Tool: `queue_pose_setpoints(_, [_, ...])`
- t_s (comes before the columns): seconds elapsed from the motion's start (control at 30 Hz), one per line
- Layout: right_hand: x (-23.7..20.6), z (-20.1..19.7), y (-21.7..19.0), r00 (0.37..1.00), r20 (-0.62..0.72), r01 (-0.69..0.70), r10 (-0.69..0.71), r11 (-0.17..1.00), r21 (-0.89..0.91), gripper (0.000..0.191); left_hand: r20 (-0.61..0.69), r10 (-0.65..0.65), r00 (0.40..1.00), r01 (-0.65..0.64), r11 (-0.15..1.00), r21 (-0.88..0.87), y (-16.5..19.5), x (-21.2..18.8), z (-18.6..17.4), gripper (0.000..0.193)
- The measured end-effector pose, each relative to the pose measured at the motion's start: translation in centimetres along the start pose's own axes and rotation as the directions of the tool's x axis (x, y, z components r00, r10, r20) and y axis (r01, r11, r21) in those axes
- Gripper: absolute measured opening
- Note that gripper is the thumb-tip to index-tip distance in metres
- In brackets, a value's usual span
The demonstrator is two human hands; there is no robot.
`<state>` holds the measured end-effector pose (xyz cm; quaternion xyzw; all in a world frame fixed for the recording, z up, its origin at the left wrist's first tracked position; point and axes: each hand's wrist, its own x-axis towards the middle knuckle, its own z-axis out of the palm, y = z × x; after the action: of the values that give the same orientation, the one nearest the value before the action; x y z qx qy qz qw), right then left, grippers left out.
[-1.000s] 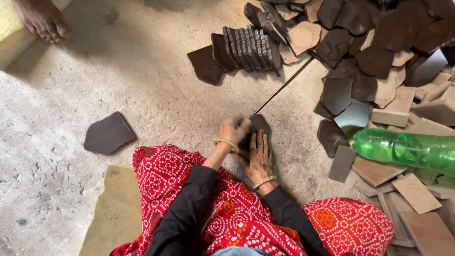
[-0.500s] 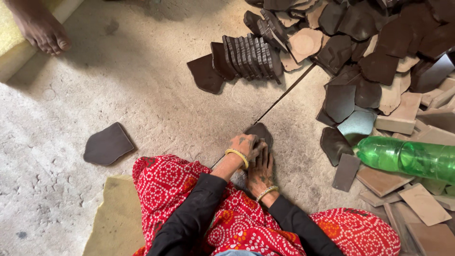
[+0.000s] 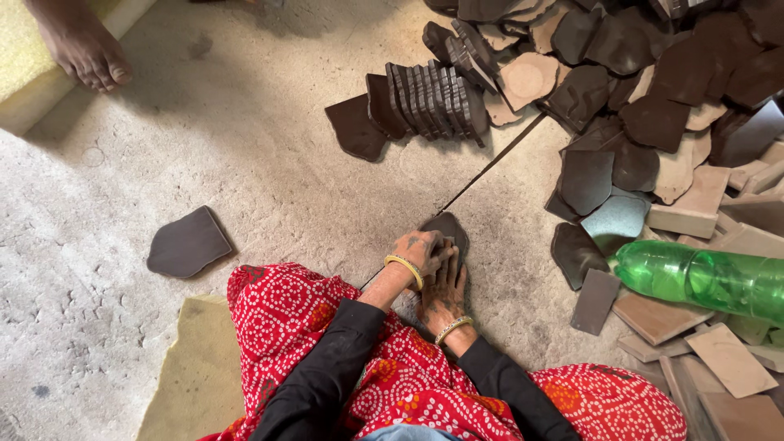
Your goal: The person sits on a foam mat and sands the edges of small dark pottery pieces using a sanding block. They repeatedly rub the block against the edges, flip the pieces, and place finished items into a nearby stack.
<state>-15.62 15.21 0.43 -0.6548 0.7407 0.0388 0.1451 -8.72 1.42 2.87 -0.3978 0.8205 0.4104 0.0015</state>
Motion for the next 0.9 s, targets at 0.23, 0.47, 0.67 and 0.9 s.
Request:
queue_pose_setpoints(0.23, [0.2,-0.4,0.0,0.999,0.039,-0.029,0.029,1.0,0.001,0.098,-0.011,0.014,1.0,-0.015,1.0,-0.011,0.1,-0.1,-0.3,0.047])
queue_pose_setpoints(0.47, [0.3,0.1,0.1,1.0,-0.018,-0.002,0.002,1.0,0.001,0.099,-0.048,0.037,0.998,-0.037,0.999,-0.007,0.2,-0.3,-0.4,0.045])
queue_pose_setpoints(0.67, [0.4,-0.6,-0.2,0.999,0.048,-0.026,0.026,1.0,0.007,0.101,0.015,-0.017,1.0,0.017,1.0,-0.01,0.6,-0.4,-0.9,0.042])
queue_pose_setpoints(0.9, [0.5,-1.6,-0.6,0.998,0.039,-0.047,0.047,0.999,0.0,0.1,-0.017,-0.005,1.0,0.005,1.0,-0.008,0.6,-0.3,-1.0,0.036])
